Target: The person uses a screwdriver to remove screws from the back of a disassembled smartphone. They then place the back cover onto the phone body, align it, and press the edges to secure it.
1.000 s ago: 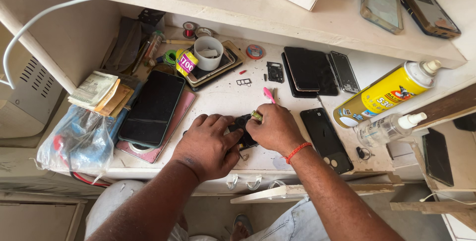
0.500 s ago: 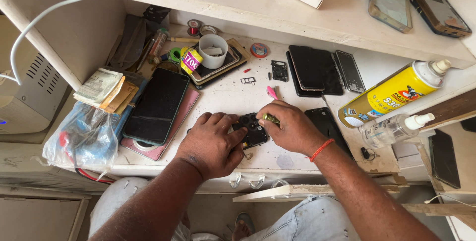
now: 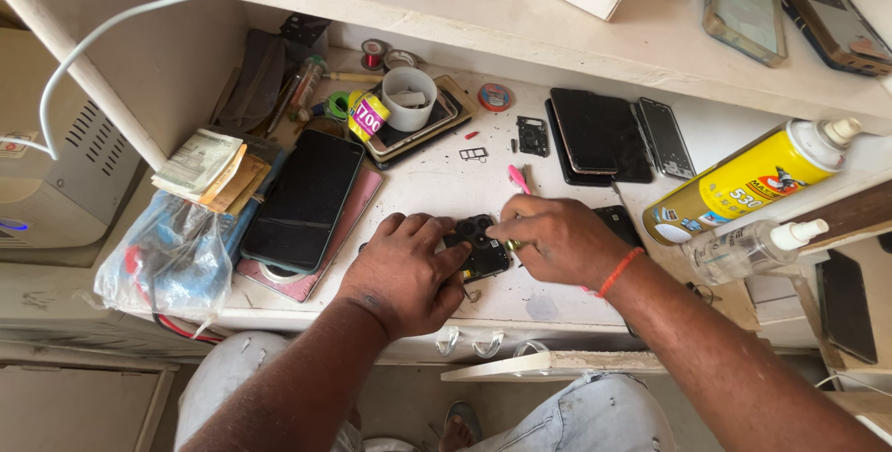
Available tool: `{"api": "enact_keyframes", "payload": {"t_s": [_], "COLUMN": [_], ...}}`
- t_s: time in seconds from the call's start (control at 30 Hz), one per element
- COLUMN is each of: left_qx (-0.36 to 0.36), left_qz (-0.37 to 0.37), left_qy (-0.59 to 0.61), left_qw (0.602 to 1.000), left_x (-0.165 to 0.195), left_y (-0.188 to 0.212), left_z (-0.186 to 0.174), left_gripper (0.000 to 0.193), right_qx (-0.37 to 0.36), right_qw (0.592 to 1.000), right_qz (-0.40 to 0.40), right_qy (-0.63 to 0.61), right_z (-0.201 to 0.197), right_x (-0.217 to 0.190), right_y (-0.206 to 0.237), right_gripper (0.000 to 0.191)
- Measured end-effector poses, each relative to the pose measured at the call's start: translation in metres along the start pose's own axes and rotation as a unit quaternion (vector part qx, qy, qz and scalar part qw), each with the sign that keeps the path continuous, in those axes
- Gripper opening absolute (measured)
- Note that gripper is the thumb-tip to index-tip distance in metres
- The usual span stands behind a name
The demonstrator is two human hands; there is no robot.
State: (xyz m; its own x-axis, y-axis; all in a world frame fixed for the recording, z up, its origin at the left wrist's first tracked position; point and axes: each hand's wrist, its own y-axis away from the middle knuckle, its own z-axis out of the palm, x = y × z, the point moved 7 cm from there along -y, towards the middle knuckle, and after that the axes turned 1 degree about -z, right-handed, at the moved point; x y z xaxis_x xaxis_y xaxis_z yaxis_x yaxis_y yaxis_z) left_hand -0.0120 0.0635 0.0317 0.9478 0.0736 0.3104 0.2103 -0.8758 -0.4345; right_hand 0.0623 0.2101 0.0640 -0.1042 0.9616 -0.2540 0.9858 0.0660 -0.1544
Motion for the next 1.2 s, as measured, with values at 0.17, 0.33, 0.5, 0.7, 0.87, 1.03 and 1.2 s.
{"api": "enact_keyframes", "payload": {"t_s": [0.17,0.33,0.5,0.7,0.87,1.03,1.2], "left_qx": [0.008,0.015,0.024,0.019,0.014,0.011,0.01], "left_qz": [0.0,0.003,0.009,0.008,0.003,0.003,0.0], "left_qy": [0.006,0.005,-0.002,0.003,0.001,0.003,0.002], "left_qw": [1.0,1.0,1.0,1.0,1.0,1.0,1.0], "left_x": [0.0,0.0,0.001,0.001,0.001,0.001,0.0], "left_y": [0.0,0.001,0.001,0.001,0.0,0.001,0.001], "left_z": [0.0,-0.001,-0.002,-0.001,-0.002,-0.002,-0.001], "left_gripper": [0.039,0.038,0.038,0.038,0.038,0.038,0.038], "right_qx": [0.026,0.041,0.046,0.045,0.061,0.042,-0.005], "right_qw": [0.999,0.998,0.998,0.992,0.99,0.993,0.996], "right_qz": [0.014,0.027,0.021,0.079,0.083,0.063,0.054], "right_qy": [-0.027,-0.039,-0.039,-0.09,-0.092,-0.087,-0.074], "right_z": [-0.002,-0.002,0.004,0.006,0.007,0.006,0.008], "right_x": [-0.007,-0.008,-0.007,0.008,0.011,0.013,0.012], "right_y": [0.011,0.011,0.014,0.021,0.017,0.009,0.0], "right_gripper": [0.034,0.039,0.031,0.028,0.025,0.024,0.021]}}
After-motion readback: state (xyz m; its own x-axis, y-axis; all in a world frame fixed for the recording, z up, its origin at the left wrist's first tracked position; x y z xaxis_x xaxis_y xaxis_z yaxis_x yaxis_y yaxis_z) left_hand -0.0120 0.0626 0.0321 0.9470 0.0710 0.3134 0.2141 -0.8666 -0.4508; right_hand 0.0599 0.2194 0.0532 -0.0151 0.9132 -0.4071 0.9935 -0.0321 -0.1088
